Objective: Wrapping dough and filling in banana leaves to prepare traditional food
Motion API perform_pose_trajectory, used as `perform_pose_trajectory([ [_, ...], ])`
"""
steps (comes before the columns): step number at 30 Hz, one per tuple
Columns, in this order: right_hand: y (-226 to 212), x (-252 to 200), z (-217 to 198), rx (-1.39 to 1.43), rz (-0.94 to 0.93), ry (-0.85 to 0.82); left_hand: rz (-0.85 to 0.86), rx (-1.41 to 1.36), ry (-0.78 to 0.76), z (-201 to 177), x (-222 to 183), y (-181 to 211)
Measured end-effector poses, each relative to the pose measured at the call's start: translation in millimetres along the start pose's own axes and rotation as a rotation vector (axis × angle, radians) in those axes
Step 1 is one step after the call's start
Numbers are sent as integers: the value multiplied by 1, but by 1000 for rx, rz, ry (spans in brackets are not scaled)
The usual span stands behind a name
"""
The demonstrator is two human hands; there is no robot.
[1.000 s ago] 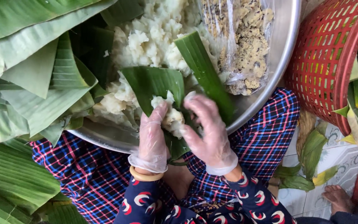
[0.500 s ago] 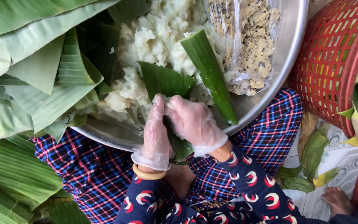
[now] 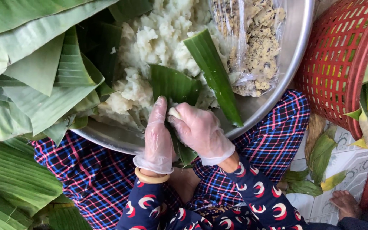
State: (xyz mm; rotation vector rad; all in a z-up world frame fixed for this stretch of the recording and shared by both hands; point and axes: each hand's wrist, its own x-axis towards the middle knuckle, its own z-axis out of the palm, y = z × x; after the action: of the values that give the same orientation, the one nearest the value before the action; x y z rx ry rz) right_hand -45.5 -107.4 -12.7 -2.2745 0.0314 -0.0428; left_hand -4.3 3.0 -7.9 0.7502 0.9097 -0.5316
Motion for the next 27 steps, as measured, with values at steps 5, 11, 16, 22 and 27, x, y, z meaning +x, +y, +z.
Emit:
perform_pose_trajectory([
  [5, -24, 5, -9, -17, 10, 35, 36, 22, -43, -14, 18, -13],
  [11, -2, -2, 2, -63, -4, 25, 73, 81, -34, -16, 18, -16],
  [16, 4, -7, 3, -30, 4, 154, 85, 78, -18, -8, 7, -5],
  [22, -6, -1, 4, -74, -25, 70, 121, 12, -1, -22, 24, -20],
  [27, 7, -9, 10, -60, -37, 201, 102, 31, 86, -10, 16, -12],
])
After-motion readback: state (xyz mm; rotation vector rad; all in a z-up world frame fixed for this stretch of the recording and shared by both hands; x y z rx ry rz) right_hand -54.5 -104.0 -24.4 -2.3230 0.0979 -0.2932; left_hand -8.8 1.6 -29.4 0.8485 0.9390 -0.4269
